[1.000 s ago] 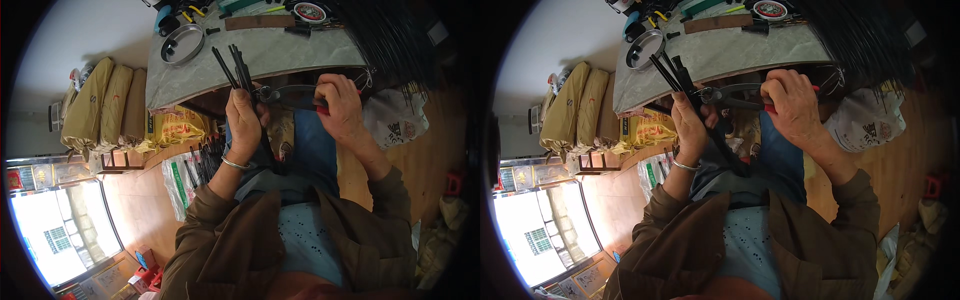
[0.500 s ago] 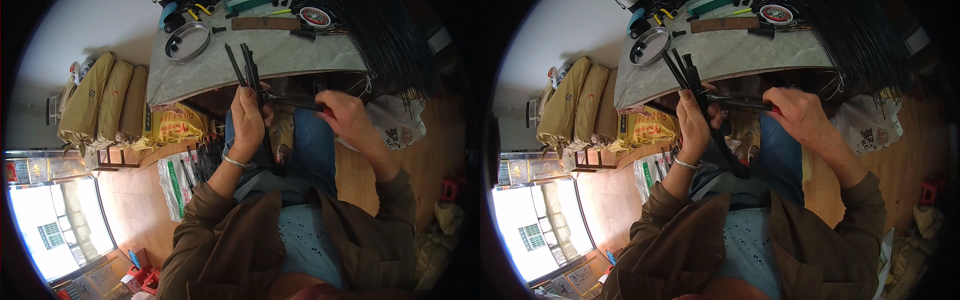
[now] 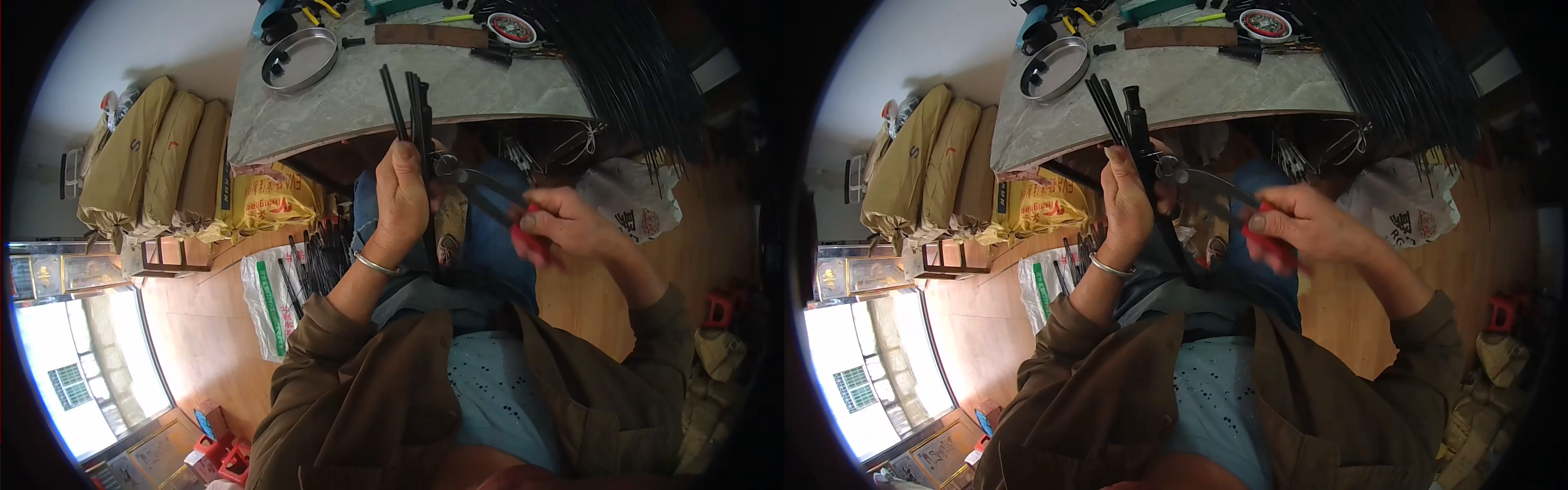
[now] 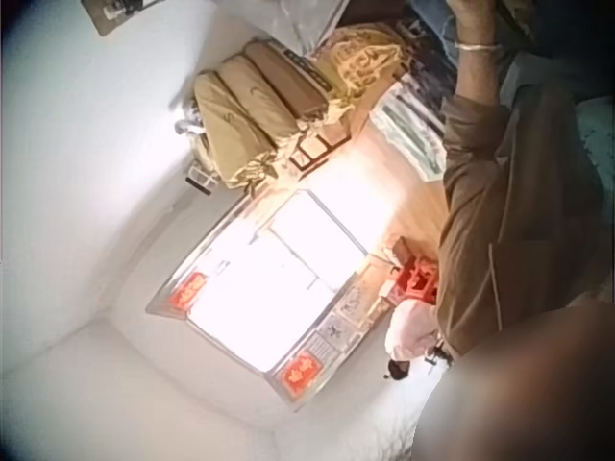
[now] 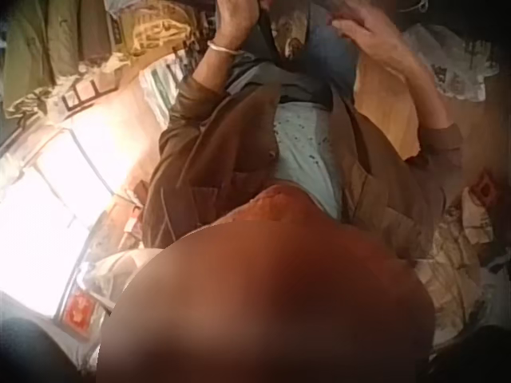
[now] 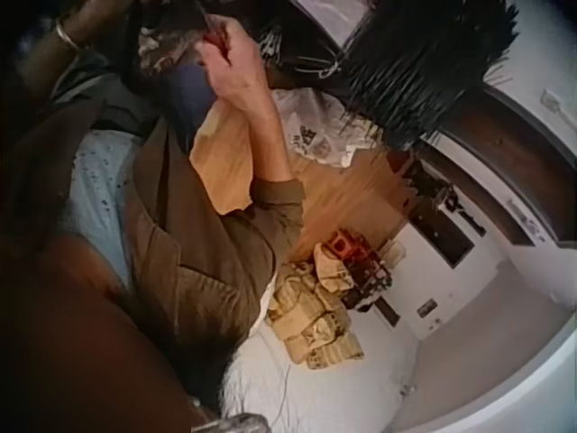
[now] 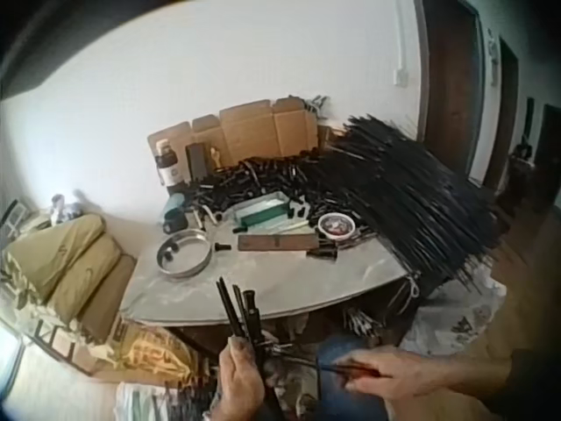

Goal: Cutting and assembling black plastic components at a workbench using pliers.

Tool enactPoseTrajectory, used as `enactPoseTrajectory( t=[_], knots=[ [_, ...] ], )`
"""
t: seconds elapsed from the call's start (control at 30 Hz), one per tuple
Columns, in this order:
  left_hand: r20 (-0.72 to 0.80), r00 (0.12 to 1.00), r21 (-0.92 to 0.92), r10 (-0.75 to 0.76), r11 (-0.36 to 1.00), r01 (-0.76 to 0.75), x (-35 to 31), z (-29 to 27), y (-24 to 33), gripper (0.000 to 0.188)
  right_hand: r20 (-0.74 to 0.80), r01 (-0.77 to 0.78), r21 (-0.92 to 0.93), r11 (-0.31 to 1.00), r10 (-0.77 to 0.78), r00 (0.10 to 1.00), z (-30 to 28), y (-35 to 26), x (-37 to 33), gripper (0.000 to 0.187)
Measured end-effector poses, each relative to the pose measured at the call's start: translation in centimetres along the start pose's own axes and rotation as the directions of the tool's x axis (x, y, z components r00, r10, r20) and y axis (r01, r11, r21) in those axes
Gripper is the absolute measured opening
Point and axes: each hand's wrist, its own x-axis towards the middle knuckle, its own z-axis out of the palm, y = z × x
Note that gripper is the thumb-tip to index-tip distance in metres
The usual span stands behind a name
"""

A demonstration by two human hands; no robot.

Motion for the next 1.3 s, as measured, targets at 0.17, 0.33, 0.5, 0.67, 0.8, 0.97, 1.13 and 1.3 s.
enactPoseTrajectory(
  t=[0.17, 0.33, 0.5, 0.67, 0.8, 0.97, 1.13, 1.3],
  knots=[
    [0.012, 1.0, 0.055, 0.01, 0.998, -0.011, -0.4, 0.6, 0.4, 0.055, 0.45, -0.197, 0.57, 0.798, -0.104, 0.887, 1.5, 3.3, 0.8, 0.021],
    [-0.025, 1.0, 0.046, -0.014, 0.999, 0.015, -0.4, 0.1, 0.4, 0.058, 0.023, 0.464, -0.442, 0.767, -0.508, 0.861, 0.7, 2.1, 1.3, 0.016],
    [0.046, 0.999, 0.006, -0.019, 1.0, 0.018, -0.4, 0.2, 0.9, 0.059, 0.088, -0.093, 0.348, 0.933, 0.066, 0.994, 1.5, 1.9, -0.3, 0.021],
    [0.011, 1.0, 0.005, -0.021, 1.0, 0.021, -0.6, 0.7, 0.7, 0.06, 0.453, -0.204, 0.453, 0.868, -0.027, 0.891, 0.3, 2.6, 0.1, 0.015],
    [-0.007, 1.0, -0.033, 0.001, 0.999, -0.001, -0.4, 0.4, 0.4, 0.061, 0.253, -0.088, 0.329, 0.94, 0.002, 0.968, 0.9, 1.4, -0.3, 0.018],
    [0.043, 0.999, -0.01, -0.016, 1.0, 0.017, -0.6, 0.8, 0.9, 0.06, 0.309, -0.066, 0.519, 0.852, -0.116, 0.944, 2.4, 3.1, 0.3, 0.02],
    [0.045, 0.999, -0.017, -0.02, 1.0, 0.021, -0.6, 1.3, 0.8, 0.06, 0.383, -0.041, 0.284, 0.958, -0.075, 0.921, 1.1, 1.2, -0.6, 0.019],
    [0.037, 0.998, -0.055, -0.053, 0.997, 0.055, -0.1, 0.9, 0.4, 0.059, -0.09, 0.168, -0.323, 0.931, -0.207, 0.974, 1.0, 1.5, -0.8, 0.02]
  ],
)
